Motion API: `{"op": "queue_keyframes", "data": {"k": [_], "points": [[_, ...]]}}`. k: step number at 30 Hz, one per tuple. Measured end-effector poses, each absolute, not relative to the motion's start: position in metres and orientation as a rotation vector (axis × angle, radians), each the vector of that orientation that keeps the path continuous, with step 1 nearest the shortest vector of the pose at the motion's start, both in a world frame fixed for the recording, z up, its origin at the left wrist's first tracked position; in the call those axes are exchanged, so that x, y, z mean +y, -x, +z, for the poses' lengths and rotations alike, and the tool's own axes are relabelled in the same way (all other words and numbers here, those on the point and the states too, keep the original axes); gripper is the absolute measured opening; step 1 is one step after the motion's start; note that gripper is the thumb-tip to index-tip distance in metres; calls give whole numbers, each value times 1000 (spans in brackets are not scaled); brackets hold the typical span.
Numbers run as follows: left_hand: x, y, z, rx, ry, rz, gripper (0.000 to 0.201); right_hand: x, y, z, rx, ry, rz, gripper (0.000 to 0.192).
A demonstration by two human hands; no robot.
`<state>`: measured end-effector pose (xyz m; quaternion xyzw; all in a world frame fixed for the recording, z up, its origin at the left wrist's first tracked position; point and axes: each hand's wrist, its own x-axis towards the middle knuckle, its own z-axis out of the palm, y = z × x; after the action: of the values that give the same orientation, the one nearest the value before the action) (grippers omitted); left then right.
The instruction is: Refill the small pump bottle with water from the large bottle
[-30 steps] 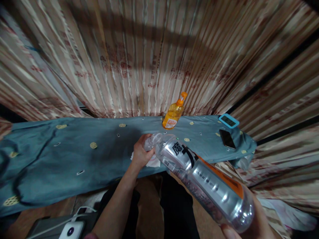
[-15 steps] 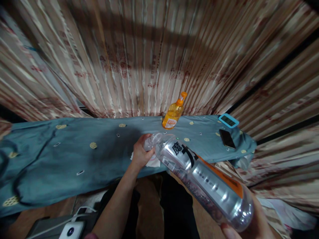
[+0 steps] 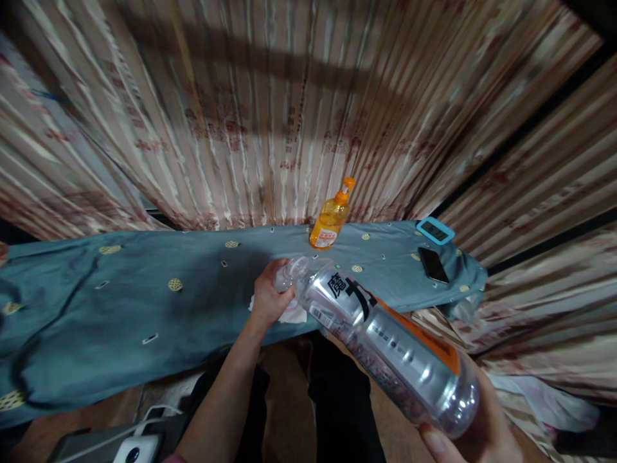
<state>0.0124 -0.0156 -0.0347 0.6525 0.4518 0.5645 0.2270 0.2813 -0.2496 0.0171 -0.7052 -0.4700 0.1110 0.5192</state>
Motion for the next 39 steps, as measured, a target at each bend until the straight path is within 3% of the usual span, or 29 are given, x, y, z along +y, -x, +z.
{"op": "queue_keyframes", "data": {"k": [10, 18, 23, 34, 39], "points": [[-15, -13, -37, 1241, -1768, 1552, 41, -245, -275, 21, -969, 1674, 341, 80], [-16, -13, -37, 1237, -1783, 1551, 41, -244, -263, 29, -895, 1673, 432, 91], [-16, -13, -36, 1267, -1779, 1533, 41, -244, -265, 25, -894, 1662, 456, 81], [-16, -13, -36, 1272, -1769, 1528, 43, -242, -257, 35, -947, 1676, 404, 83], [-16, -12, -35, 1249, -1786, 1532, 40, -246, -266, 27, -1062, 1704, 318, 75]]}}
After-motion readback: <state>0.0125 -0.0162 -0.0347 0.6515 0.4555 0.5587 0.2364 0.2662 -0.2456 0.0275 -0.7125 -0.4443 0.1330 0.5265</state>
